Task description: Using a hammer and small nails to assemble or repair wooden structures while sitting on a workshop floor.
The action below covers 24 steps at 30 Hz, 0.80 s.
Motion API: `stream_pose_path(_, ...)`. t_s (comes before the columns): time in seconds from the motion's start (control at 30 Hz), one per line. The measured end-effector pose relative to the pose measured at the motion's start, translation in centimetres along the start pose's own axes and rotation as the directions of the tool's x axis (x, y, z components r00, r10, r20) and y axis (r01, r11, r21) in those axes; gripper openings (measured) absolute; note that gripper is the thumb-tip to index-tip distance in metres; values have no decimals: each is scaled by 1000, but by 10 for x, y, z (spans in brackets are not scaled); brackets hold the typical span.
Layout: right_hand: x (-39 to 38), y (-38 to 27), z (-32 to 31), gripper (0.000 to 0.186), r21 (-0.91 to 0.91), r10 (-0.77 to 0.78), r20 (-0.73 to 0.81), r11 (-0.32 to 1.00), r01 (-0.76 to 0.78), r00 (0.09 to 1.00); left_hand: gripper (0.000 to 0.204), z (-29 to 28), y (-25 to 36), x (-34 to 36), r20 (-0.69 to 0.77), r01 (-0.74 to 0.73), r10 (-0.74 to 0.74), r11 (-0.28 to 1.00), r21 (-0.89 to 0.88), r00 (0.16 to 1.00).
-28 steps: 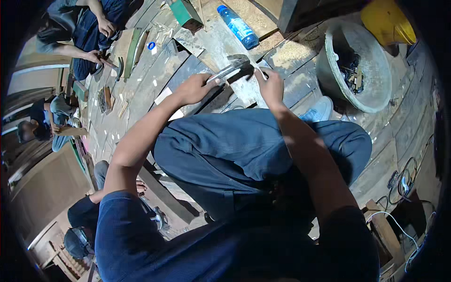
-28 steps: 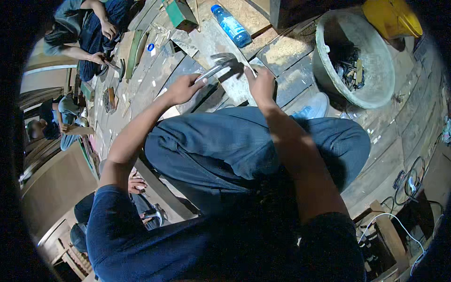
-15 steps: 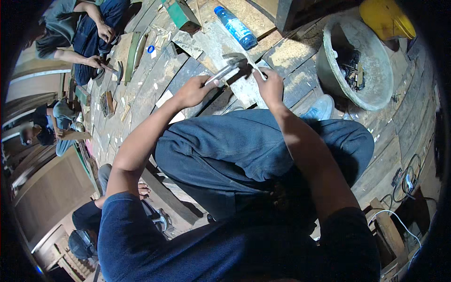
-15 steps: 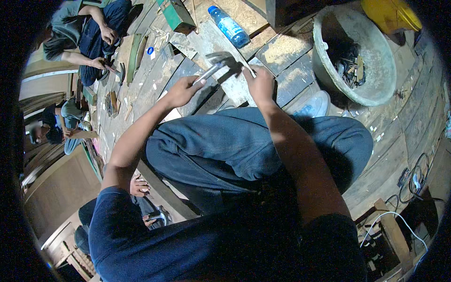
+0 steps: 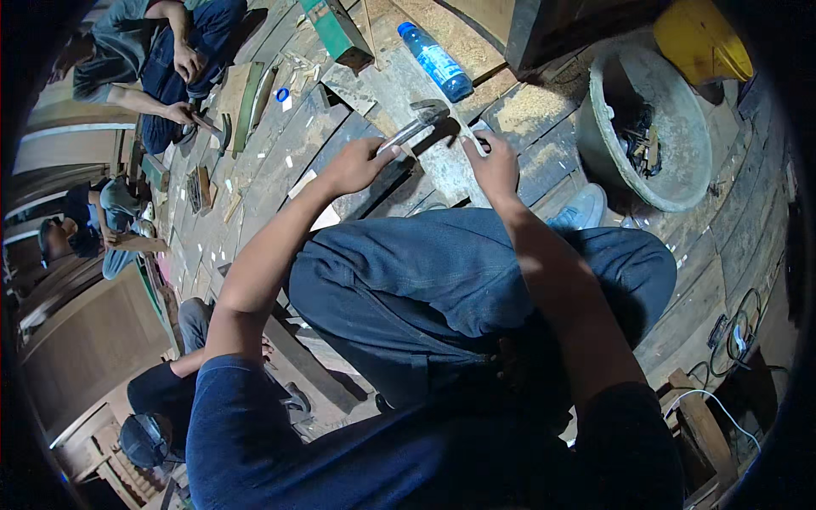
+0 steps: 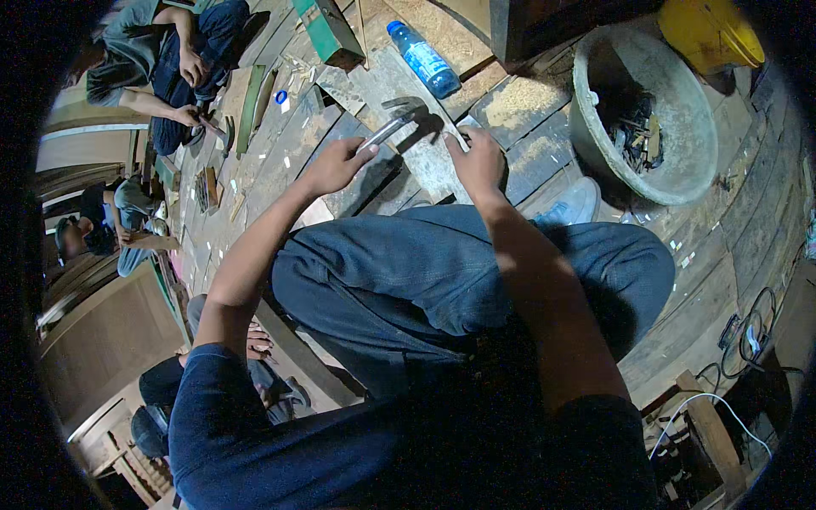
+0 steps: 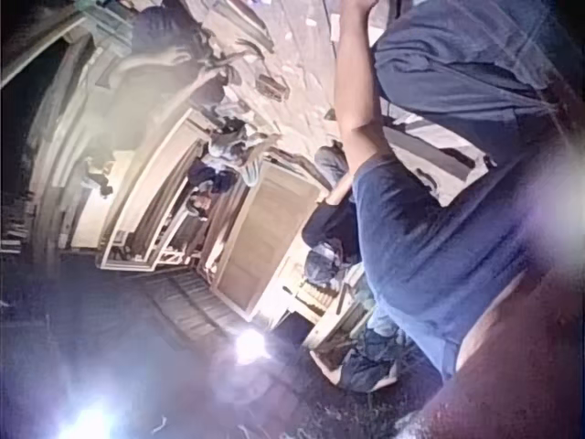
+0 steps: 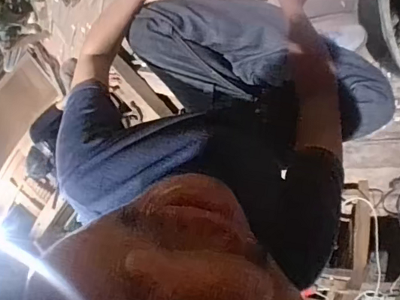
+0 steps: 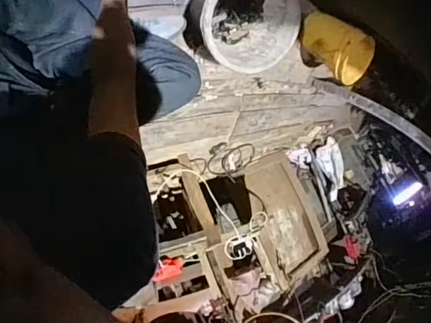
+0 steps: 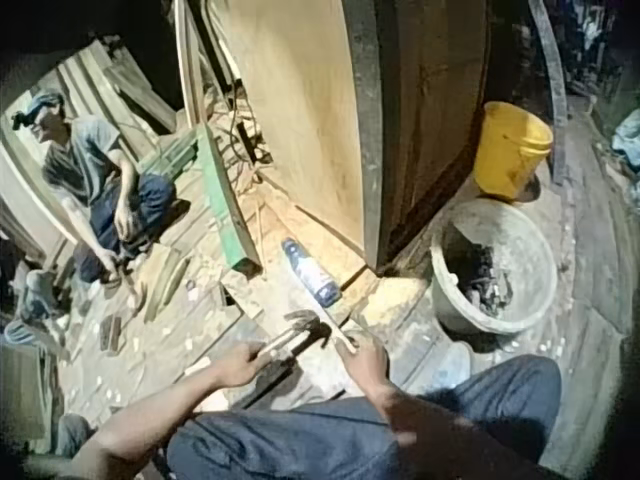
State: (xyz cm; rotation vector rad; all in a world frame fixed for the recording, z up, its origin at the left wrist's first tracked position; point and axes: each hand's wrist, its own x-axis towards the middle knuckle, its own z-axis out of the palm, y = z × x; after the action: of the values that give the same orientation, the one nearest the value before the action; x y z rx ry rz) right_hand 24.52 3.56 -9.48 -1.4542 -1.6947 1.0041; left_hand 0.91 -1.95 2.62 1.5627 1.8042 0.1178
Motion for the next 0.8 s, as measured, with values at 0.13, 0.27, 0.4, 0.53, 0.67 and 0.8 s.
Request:
stream_pose_path(0.13,0,-8,-1,27,-48,-59,-28,997,58,998,50,2,-4,1,28,20,-20,1000,-3,999)
stream_pose_path(0.27,0,-7,-2,18,-56,-125,-95,991,120,988,50,2,-8,6,18,20,-20,1000,10,1000)
stream_pose_path(0.4,-3,-5,-2,14,-82,-274,-108,961,266,956,49,1,-10,5,24,42,-42,999,18,999)
stream_pose_path(0.53,-5,-7,-4,10,-93,-288,-94,955,280,953,49,3,-9,4,-10,14,-14,1000,-2,1000)
stream_pose_path(0.67,-5,-5,-5,11,-98,-298,-85,952,289,951,48,-3,9,-2,-4,-30,30,999,-22,1000)
stream_pose_path(0.8,-4,-6,-4,12,-119,-316,-89,945,305,945,48,-3,13,-2,10,-19,18,999,32,1000)
